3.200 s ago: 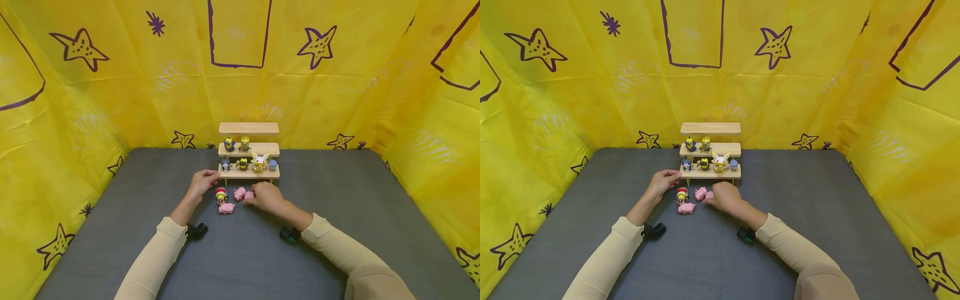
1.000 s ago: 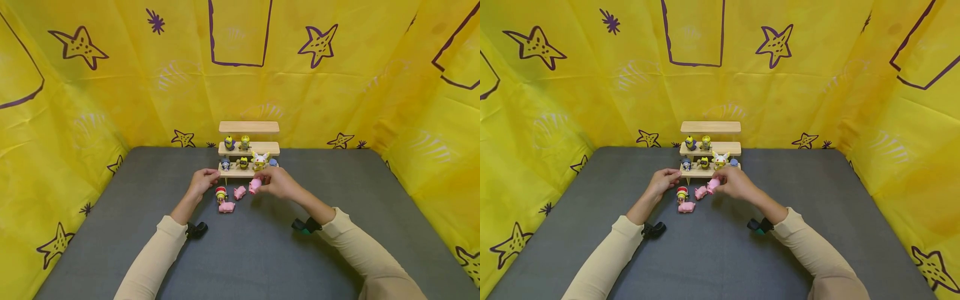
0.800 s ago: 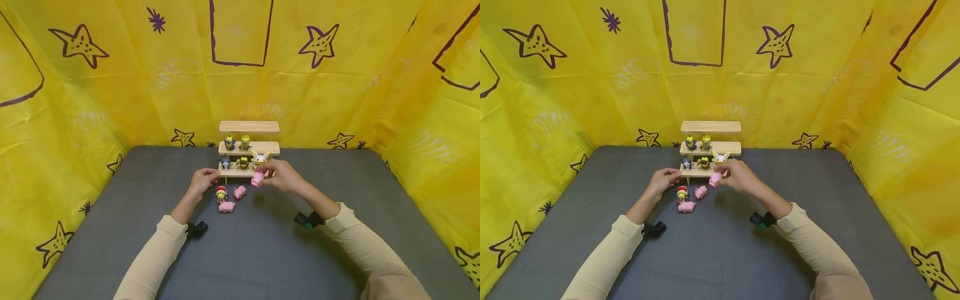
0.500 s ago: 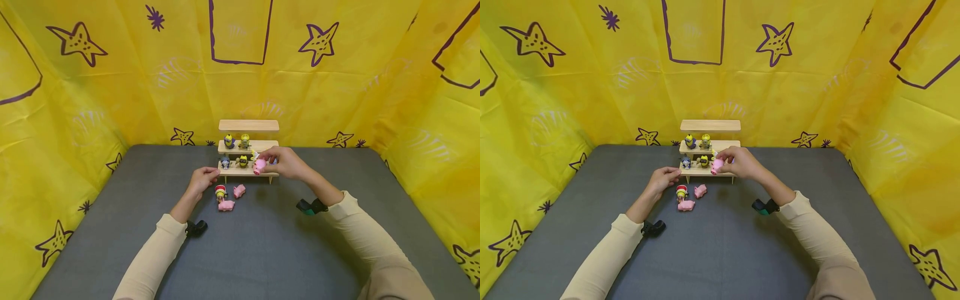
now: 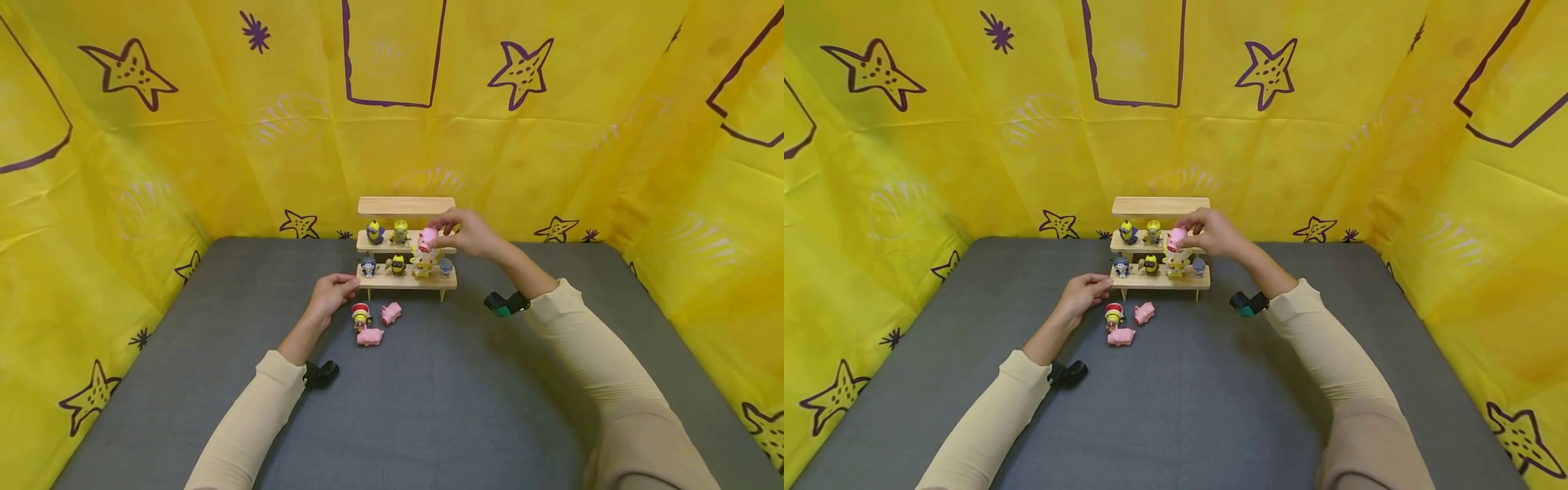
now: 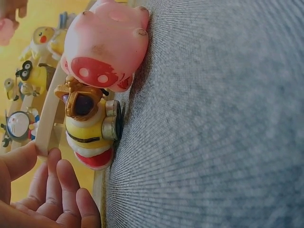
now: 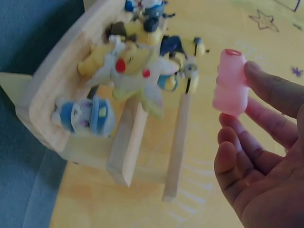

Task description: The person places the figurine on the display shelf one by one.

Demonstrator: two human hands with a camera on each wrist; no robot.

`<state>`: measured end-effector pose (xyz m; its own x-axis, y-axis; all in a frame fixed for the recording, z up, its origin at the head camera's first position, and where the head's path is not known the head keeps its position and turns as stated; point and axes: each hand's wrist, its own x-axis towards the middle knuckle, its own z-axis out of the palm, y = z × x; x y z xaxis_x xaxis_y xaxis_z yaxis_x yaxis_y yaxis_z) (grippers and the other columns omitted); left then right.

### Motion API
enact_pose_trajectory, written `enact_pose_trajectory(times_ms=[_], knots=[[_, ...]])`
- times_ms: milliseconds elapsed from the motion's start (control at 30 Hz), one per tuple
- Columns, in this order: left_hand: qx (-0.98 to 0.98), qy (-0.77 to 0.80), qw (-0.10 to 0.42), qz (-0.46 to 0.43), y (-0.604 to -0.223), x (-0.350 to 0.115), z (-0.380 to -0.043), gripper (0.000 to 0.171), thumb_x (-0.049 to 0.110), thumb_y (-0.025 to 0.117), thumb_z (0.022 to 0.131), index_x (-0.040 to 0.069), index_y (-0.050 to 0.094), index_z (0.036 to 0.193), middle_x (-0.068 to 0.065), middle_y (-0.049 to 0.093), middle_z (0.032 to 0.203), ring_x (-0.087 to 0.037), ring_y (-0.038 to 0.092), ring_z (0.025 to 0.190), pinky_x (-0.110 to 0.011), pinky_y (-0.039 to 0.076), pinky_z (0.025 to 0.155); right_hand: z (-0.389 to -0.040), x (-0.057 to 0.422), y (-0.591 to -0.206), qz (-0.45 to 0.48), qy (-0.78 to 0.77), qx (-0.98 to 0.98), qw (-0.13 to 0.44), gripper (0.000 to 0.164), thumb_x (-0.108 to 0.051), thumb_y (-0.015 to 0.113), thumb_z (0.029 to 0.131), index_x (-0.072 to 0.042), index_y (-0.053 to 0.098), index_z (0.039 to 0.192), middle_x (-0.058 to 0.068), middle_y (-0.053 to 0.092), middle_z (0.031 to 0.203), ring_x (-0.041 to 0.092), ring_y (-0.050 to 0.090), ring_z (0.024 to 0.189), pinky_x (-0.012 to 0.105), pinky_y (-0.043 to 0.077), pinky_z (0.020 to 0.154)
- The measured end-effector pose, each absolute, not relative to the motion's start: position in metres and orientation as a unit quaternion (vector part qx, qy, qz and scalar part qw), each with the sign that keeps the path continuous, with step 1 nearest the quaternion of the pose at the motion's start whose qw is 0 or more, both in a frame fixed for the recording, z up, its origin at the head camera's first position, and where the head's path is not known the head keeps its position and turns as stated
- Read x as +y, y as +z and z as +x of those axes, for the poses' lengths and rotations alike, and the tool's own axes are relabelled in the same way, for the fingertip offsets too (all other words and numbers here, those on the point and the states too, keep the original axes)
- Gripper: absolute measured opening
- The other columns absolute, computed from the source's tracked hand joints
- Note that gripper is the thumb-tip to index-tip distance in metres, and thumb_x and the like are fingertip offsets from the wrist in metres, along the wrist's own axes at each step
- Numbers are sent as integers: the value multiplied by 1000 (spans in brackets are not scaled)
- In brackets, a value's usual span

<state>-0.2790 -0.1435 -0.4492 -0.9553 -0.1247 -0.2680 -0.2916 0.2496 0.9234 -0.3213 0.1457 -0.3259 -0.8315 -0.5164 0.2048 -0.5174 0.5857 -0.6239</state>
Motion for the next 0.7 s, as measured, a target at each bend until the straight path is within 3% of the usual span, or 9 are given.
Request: enact_pose_trajectory(times_ms=[367, 700], knots=[[788, 596, 70, -139, -446, -141, -276, 32, 24, 63, 95, 3, 65, 119, -13, 70, 109, -12, 62, 83, -28, 48, 78, -345, 141, -325, 269, 294, -917, 0, 38, -17, 78, 83, -1, 69, 116, 15, 71, 103, 24, 53, 80, 29, 40, 67], [788, 595, 71, -139, -450, -143, -278, 32, 24, 63, 95, 3, 65, 119, -12, 70, 109, -12, 61, 84, -28, 48, 78, -356, 135, -337, 250, 273, -929, -10, 32, -15, 76, 84, 0, 70, 111, 15, 70, 93, 19, 50, 71, 26, 38, 61]])
